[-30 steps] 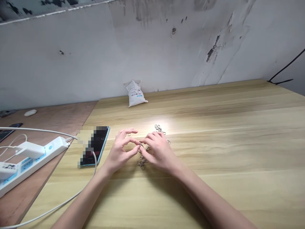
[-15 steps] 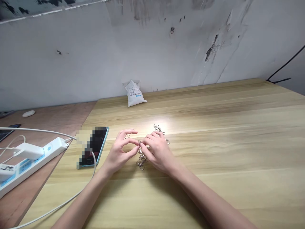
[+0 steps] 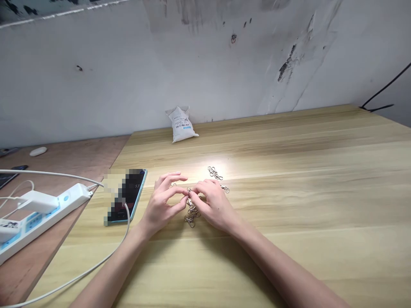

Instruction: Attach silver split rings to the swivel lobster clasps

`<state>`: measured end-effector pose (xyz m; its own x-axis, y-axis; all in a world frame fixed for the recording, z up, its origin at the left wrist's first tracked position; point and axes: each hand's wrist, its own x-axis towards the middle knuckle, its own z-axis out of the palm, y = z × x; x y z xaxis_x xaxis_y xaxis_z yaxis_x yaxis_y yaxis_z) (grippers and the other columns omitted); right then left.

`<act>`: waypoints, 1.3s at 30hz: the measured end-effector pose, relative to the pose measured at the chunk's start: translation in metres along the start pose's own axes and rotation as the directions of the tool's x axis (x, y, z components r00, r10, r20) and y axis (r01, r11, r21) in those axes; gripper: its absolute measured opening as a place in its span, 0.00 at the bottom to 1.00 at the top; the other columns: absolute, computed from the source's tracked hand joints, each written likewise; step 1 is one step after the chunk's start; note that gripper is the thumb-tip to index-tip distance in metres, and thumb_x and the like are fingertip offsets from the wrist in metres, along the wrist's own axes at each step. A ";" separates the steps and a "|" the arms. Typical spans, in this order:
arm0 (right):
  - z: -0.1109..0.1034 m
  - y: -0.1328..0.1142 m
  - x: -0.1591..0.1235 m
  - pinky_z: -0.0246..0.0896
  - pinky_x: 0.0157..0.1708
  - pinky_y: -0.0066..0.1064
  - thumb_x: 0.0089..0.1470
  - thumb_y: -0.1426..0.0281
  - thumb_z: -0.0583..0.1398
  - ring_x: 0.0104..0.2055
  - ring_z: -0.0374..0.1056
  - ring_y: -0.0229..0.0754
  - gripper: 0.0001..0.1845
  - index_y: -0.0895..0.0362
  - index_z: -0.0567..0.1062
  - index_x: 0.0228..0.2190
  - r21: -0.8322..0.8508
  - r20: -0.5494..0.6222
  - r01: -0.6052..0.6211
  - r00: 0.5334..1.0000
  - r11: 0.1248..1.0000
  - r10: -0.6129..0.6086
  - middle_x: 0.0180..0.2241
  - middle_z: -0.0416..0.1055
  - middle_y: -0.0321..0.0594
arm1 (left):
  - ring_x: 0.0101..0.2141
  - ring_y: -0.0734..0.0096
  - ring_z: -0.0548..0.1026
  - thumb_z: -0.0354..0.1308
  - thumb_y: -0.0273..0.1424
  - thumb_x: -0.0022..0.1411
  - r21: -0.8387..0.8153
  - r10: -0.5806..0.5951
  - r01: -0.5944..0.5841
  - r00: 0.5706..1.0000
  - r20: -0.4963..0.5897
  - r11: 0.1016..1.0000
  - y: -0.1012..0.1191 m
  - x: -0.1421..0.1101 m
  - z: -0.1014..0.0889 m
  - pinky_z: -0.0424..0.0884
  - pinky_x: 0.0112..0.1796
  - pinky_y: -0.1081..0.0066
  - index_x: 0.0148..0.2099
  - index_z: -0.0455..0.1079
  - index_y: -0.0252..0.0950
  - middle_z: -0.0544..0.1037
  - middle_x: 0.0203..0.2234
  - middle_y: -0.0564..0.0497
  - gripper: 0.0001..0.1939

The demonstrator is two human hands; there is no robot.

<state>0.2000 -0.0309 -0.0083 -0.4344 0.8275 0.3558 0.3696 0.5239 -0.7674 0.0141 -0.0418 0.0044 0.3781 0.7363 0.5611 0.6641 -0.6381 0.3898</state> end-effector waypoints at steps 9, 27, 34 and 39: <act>0.001 -0.002 -0.001 0.54 0.44 0.37 0.64 0.71 0.52 0.31 0.61 0.38 0.13 0.55 0.69 0.27 -0.083 0.014 0.036 0.999 0.996 -0.035 0.25 0.67 0.33 | 0.54 0.57 0.68 0.60 0.24 0.59 0.051 -0.012 0.012 1.000 -0.008 0.999 -0.001 -0.001 0.001 0.62 0.53 0.54 0.34 0.71 0.38 0.76 0.46 0.48 0.04; -0.017 0.004 0.004 0.53 0.51 0.40 0.62 0.77 0.53 0.31 0.62 0.42 0.14 0.52 0.77 0.36 -0.661 0.123 0.370 0.912 0.653 -0.392 0.23 0.71 0.36 | 0.57 0.57 0.64 0.59 0.25 0.59 -0.224 -0.281 0.295 0.955 0.093 0.929 -0.008 0.002 -0.006 0.60 0.57 0.49 0.32 0.71 0.39 0.74 0.50 0.48 0.04; -0.022 0.007 0.004 0.53 0.51 0.42 0.62 0.72 0.55 0.35 0.64 0.42 0.11 0.53 0.77 0.42 -0.553 0.060 0.327 0.933 0.766 -0.354 0.30 0.73 0.39 | 0.59 0.58 0.64 0.60 0.26 0.60 -0.268 -0.304 0.332 0.942 0.138 0.905 -0.009 0.002 -0.006 0.59 0.59 0.49 0.32 0.72 0.39 0.73 0.51 0.48 0.04; -0.020 0.006 0.002 0.54 0.50 0.43 0.60 0.62 0.58 0.43 0.64 0.45 0.14 0.53 0.75 0.45 -0.378 0.115 0.311 0.950 0.872 -0.289 0.39 0.71 0.43 | 0.58 0.57 0.64 0.60 0.24 0.58 -0.143 -0.111 0.120 0.991 0.068 0.982 -0.002 0.002 -0.005 0.61 0.57 0.51 0.34 0.72 0.39 0.73 0.50 0.48 0.05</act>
<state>0.2174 -0.0224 -0.0014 -0.6142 0.6119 0.4984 0.4980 0.7904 -0.3567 0.0104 -0.0399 0.0083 0.3453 0.8163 0.4630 0.6053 -0.5707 0.5548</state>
